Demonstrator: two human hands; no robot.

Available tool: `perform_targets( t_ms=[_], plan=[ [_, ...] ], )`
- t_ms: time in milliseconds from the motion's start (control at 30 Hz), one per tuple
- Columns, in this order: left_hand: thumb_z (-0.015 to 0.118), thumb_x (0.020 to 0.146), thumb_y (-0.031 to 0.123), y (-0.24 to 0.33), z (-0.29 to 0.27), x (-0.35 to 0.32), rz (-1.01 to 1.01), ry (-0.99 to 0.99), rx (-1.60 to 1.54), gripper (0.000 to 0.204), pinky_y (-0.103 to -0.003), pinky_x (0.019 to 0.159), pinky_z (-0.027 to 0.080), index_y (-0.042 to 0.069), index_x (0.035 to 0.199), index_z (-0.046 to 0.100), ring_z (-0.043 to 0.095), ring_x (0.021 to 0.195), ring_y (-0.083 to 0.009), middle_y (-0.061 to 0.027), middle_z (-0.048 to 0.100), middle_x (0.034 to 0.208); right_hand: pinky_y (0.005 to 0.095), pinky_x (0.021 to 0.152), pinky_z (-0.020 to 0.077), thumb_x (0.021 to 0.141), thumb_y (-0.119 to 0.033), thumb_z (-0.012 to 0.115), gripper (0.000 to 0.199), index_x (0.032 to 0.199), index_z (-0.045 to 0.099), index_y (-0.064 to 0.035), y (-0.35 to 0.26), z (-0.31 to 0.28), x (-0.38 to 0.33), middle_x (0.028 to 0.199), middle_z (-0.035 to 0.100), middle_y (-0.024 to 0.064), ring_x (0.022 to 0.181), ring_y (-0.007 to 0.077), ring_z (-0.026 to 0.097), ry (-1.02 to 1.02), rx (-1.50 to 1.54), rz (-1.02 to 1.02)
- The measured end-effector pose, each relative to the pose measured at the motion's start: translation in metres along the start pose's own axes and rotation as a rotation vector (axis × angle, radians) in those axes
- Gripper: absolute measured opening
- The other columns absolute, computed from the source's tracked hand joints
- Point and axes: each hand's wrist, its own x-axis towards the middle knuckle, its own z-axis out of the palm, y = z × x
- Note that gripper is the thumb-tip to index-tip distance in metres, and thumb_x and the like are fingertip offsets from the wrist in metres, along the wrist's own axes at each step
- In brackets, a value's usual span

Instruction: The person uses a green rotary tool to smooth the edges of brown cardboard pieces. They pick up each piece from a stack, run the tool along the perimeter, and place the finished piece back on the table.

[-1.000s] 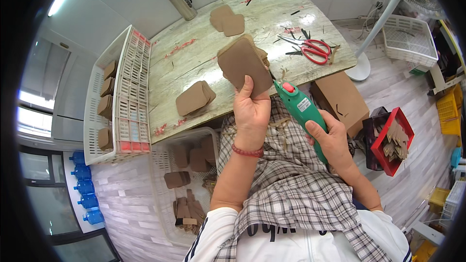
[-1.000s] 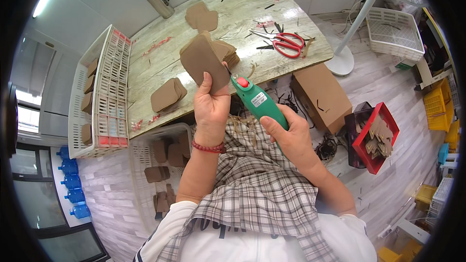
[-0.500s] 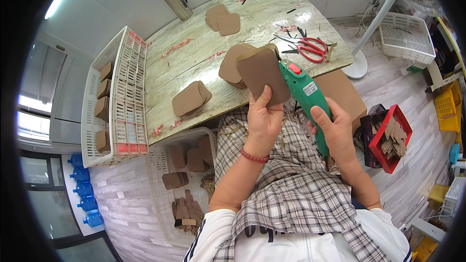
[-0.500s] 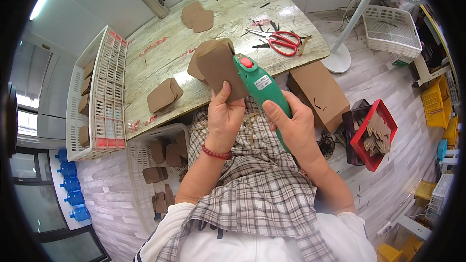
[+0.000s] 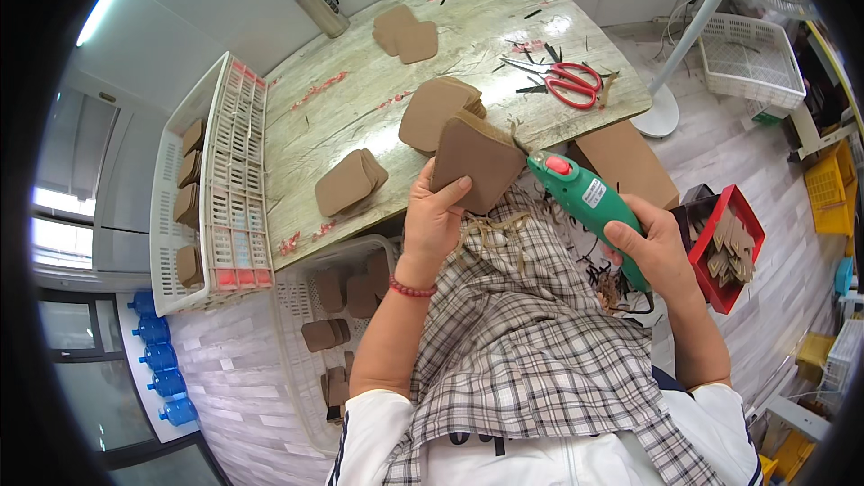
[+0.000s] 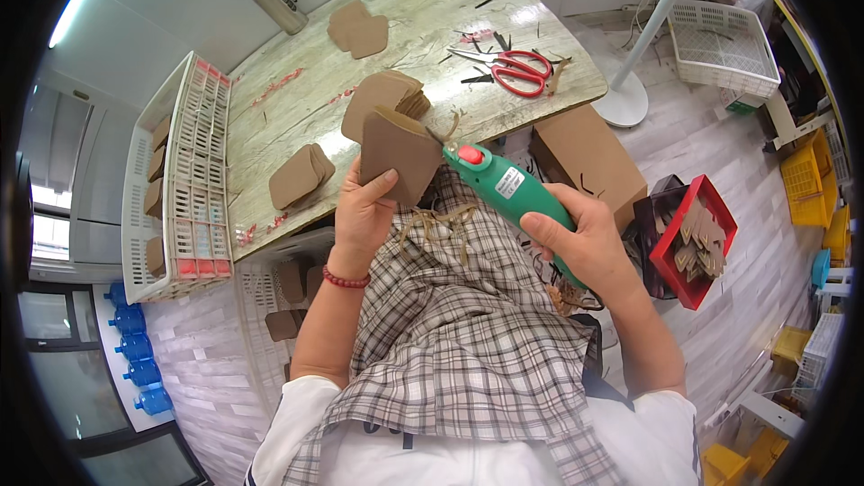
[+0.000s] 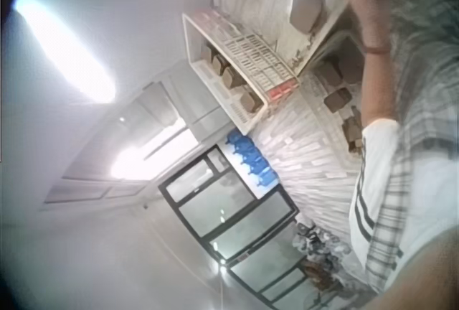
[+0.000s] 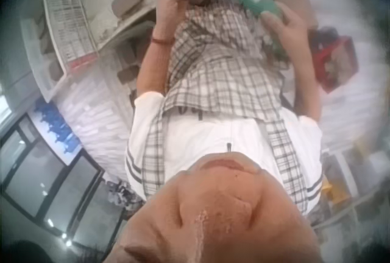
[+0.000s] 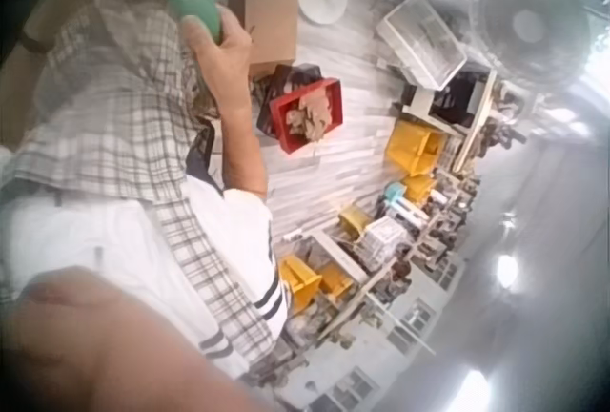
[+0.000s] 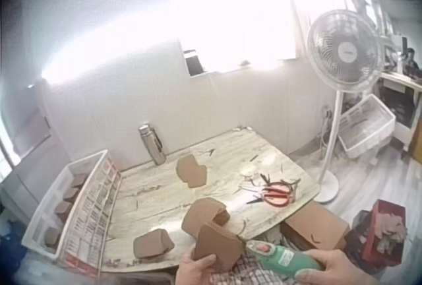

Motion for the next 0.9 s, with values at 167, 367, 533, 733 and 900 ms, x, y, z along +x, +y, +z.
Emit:
perform_targets(
  t_ms=[167, 367, 533, 733, 900],
  plan=[
    [0.059, 0.085, -0.009, 0.014, -0.008, -0.008, -0.046, -0.024, 0.228, 0.038, -0.029, 0.086, 0.053, -0.002, 0.122, 0.057, 0.064, 0.099, -0.015, -0.0086, 0.066, 0.111, 0.0215, 0.057, 0.043, 0.086, -0.023, 0.072, 0.039, 0.114, 0.061, 0.0019, 0.001, 0.001, -0.008, 0.078, 0.06, 0.0001, 0.064, 0.0048, 0.052, 0.006, -0.162, 0.032],
    [0.06, 0.083, -0.009, 0.004, -0.011, -0.026, -0.121, 0.02, 0.352, 0.034, -0.026, 0.086, 0.05, -0.002, 0.116, 0.061, 0.063, 0.096, -0.0123, -0.0068, 0.067, 0.108, 0.0216, 0.057, 0.0425, 0.086, -0.023, 0.072, 0.039, 0.115, 0.061, 0.0014, 0.015, 0.012, -0.008, 0.076, 0.059, -0.0001, 0.064, 0.0045, 0.051, 0.035, -0.163, 0.017],
    [0.06, 0.083, -0.007, 0.003, -0.012, -0.037, -0.172, 0.011, 0.422, 0.034, -0.024, 0.086, 0.046, 0.001, 0.116, 0.06, 0.059, 0.096, -0.008, -0.0021, 0.066, 0.105, 0.0214, 0.055, 0.0434, 0.088, -0.023, 0.07, 0.036, 0.112, 0.061, 0.0024, 0.014, 0.019, -0.004, 0.074, 0.057, 0.0006, 0.062, 0.0058, 0.052, 0.0, -0.055, 0.048],
    [0.064, 0.08, -0.005, 0.026, -0.019, -0.035, -0.09, 0.033, 0.611, 0.025, -0.022, 0.077, 0.047, 0.004, 0.102, 0.056, 0.058, 0.087, -0.0067, -0.0005, 0.063, 0.093, 0.0218, 0.054, 0.0431, 0.089, -0.025, 0.068, 0.034, 0.109, 0.061, 0.003, 0.008, 0.012, -0.007, 0.072, 0.057, 0.001, 0.06, 0.0062, 0.051, -0.064, -0.015, 0.138],
    [0.069, 0.08, -0.004, 0.039, -0.027, -0.034, 0.002, 0.074, 0.508, 0.02, -0.024, 0.073, 0.052, 0.003, 0.096, 0.06, 0.063, 0.081, -0.0092, -0.0038, 0.068, 0.09, 0.0219, 0.053, 0.0426, 0.089, -0.027, 0.068, 0.034, 0.105, 0.061, 0.0024, 0.007, 0.006, -0.007, 0.071, 0.056, 0.0009, 0.059, 0.0062, 0.051, -0.126, -0.002, 0.196]
  ],
)
